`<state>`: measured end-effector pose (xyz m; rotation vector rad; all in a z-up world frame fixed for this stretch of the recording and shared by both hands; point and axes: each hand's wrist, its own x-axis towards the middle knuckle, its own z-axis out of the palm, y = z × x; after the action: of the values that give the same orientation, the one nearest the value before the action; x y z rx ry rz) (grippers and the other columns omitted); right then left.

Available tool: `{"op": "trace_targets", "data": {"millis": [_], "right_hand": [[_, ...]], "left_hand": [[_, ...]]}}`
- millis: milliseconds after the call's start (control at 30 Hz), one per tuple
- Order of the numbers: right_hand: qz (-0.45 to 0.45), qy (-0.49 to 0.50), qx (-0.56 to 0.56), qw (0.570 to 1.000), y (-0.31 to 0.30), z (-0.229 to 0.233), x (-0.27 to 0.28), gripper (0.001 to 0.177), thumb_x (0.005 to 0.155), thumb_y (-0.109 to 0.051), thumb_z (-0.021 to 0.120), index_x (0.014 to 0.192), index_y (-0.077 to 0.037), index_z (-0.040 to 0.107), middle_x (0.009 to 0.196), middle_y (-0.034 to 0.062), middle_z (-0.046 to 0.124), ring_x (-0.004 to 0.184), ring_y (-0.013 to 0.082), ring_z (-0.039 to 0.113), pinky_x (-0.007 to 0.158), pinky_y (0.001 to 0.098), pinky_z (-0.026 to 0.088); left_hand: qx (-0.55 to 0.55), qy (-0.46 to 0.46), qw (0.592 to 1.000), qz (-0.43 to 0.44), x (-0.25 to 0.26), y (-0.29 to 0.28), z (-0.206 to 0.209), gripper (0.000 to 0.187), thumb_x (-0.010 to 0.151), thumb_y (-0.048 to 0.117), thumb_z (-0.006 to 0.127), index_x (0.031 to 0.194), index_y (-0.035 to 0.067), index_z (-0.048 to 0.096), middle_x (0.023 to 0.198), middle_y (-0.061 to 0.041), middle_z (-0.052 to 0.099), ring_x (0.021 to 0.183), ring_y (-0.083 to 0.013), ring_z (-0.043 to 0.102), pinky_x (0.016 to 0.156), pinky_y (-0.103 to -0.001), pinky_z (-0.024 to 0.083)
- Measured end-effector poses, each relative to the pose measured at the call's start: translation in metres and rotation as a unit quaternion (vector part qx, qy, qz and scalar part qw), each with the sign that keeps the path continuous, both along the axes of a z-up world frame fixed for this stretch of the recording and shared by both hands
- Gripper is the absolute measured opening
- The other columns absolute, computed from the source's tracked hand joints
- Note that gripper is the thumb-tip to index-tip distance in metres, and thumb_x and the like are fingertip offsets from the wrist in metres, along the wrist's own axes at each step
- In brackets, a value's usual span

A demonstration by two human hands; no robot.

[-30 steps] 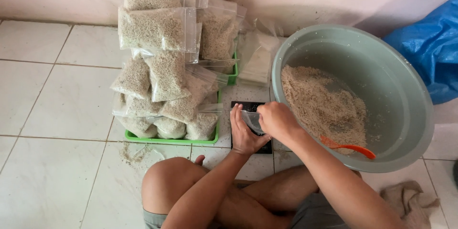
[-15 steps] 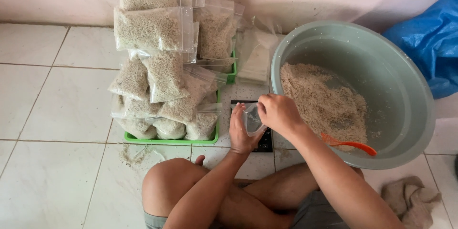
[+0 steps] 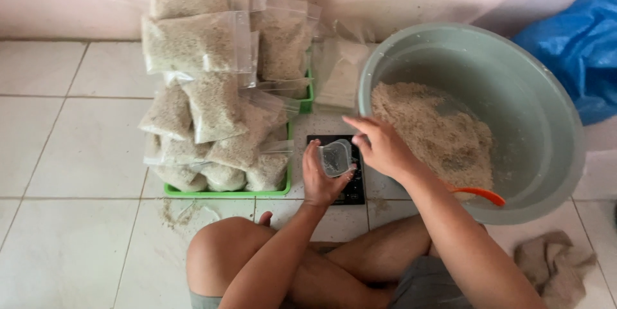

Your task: Manually portioning granular food into plastic bags using a scoop and a digital scale.

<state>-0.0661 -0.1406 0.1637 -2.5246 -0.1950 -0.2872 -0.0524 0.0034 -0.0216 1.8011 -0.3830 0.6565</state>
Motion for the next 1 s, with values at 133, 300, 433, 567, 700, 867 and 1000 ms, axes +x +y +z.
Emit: {"op": "trace_targets", "data": {"millis": [133,300,433,567,700,867,1000], "right_hand": [[0.021,-0.055,0.046,0.997,-0.044,0.000,-0.019,0.049,0.080,-0.006,0.071,0.128,-0.008,0.061,0.122,0.0206,0.057,0.094,0.0371,0.068,0.077,0.0444,0.059],[-0.184,0.137,-0.077,0.970,-0.166,-0.023,-0.057,0.032,0.091,-0.024,0.063,0.116,-0.005,0.070,0.107,0.0206,0.070,0.096,0.0387,0.069,0.085,0.0498,0.054],[-0.218,0.449,-0.223,0.837,-0.237,-0.084,-0.090,0.053,0.090,-0.047,0.052,0.111,-0.004,0.075,0.114,0.0209,0.072,0.111,0.0377,0.067,0.095,0.0488,0.053],[-0.178,0.485,-0.184,0.836,-0.224,-0.082,-0.100,0.053,0.092,-0.045,0.046,0.106,-0.004,0.077,0.112,0.0212,0.072,0.111,0.0377,0.067,0.096,0.0472,0.052],[-0.151,0.461,-0.135,0.864,-0.249,-0.125,-0.093,0.040,0.089,-0.036,0.050,0.079,-0.008,0.077,0.078,0.0148,0.073,0.075,0.0316,0.068,0.070,0.0416,0.054],[-0.159,0.452,-0.170,0.861,-0.264,-0.087,-0.085,0.032,0.086,-0.033,0.056,0.065,-0.013,0.067,0.057,0.0057,0.060,0.059,0.0233,0.064,0.060,0.0380,0.052],[-0.189,0.391,-0.317,0.843,-0.302,-0.082,-0.090,0.026,0.090,-0.024,0.055,0.081,-0.013,0.076,0.074,0.0089,0.072,0.079,0.0295,0.073,0.079,0.0481,0.052]], "left_hand": [[0.006,0.025,0.999,-0.027,-0.002,0.002,0.004,0.102,0.056,0.041,0.095,0.134,-0.002,0.046,0.129,-0.022,0.053,0.122,-0.0423,0.054,0.105,-0.048,0.045],[0.006,0.061,0.997,-0.052,-0.001,0.003,0.006,0.108,0.054,0.040,0.097,0.139,0.001,0.044,0.134,-0.020,0.050,0.126,-0.0406,0.051,0.107,-0.049,0.041],[-0.047,0.028,0.997,-0.057,0.002,0.001,0.024,0.104,0.050,0.030,0.099,0.137,0.002,0.050,0.128,-0.021,0.054,0.123,-0.0374,0.055,0.105,-0.045,0.042],[-0.116,-0.025,0.990,-0.071,0.002,-0.005,0.068,0.104,0.047,0.018,0.101,0.133,-0.004,0.047,0.128,-0.024,0.055,0.125,-0.0343,0.055,0.109,-0.042,0.037],[-0.089,-0.066,0.989,-0.095,0.013,-0.002,0.111,0.112,0.047,0.028,0.099,0.135,-0.007,0.040,0.133,-0.027,0.050,0.130,-0.0360,0.050,0.114,-0.043,0.034],[-0.138,-0.136,0.954,-0.230,0.006,-0.059,0.196,0.111,0.049,0.003,0.097,0.134,-0.016,0.028,0.132,-0.032,0.034,0.122,-0.0398,0.045,0.110,-0.056,0.036],[-0.119,-0.050,0.933,-0.336,0.015,-0.094,0.216,0.111,0.054,0.008,0.097,0.141,-0.008,0.031,0.115,-0.026,0.053,0.106,-0.0283,0.056,0.100,-0.048,0.048]]}}
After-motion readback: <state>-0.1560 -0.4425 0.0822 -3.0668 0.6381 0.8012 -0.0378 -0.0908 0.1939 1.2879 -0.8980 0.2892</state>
